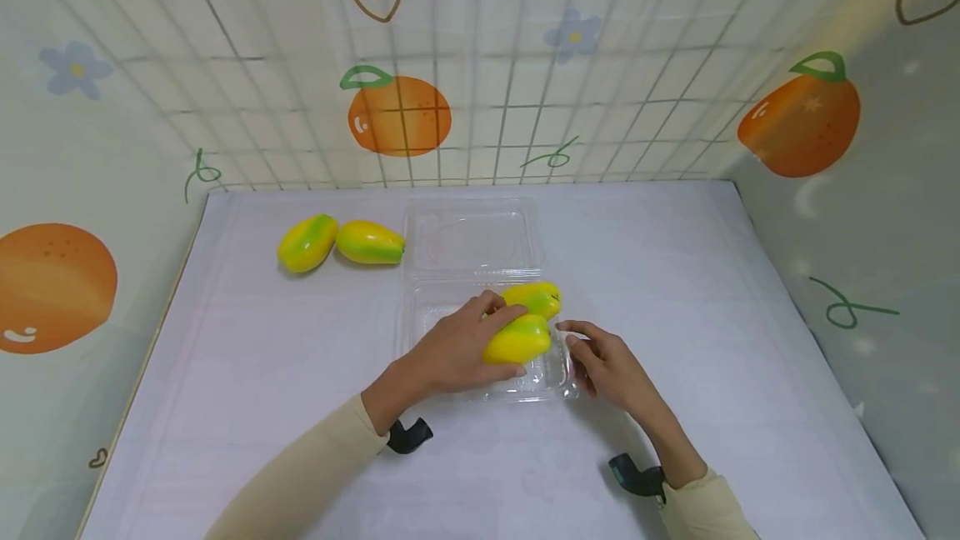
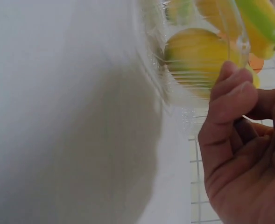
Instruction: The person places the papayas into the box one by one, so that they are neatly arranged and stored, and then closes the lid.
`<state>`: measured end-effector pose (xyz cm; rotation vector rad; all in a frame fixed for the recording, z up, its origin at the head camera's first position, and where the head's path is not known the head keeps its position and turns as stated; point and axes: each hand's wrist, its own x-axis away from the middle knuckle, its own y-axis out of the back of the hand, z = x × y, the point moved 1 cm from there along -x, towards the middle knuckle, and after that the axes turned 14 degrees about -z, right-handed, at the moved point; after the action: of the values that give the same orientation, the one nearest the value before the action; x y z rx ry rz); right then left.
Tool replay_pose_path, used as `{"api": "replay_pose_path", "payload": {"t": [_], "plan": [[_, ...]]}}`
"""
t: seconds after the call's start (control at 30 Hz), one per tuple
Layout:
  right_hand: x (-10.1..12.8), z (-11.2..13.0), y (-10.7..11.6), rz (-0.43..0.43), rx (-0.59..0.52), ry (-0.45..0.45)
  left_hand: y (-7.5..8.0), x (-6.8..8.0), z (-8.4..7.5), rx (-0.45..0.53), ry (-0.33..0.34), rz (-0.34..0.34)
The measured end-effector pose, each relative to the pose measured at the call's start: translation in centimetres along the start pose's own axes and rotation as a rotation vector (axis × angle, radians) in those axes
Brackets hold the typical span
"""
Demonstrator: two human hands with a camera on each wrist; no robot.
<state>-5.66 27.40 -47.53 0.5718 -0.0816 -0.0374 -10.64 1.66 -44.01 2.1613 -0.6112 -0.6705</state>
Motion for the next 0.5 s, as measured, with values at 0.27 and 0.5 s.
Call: {"api": "replay_pose_path", "payload": {"t": [0.27,0.5], "plan": [[-0.1,-0.3,0.1,0.010,-0.016,0.033,-1.5,0.1,-0.2,-0.129,-0.114,-0.077],[-0.1,-0.6,0.1,0.013,-0.010,0.049,-2.0,0.2,-0.8,-0.160,-0.109,-0.068]]}}
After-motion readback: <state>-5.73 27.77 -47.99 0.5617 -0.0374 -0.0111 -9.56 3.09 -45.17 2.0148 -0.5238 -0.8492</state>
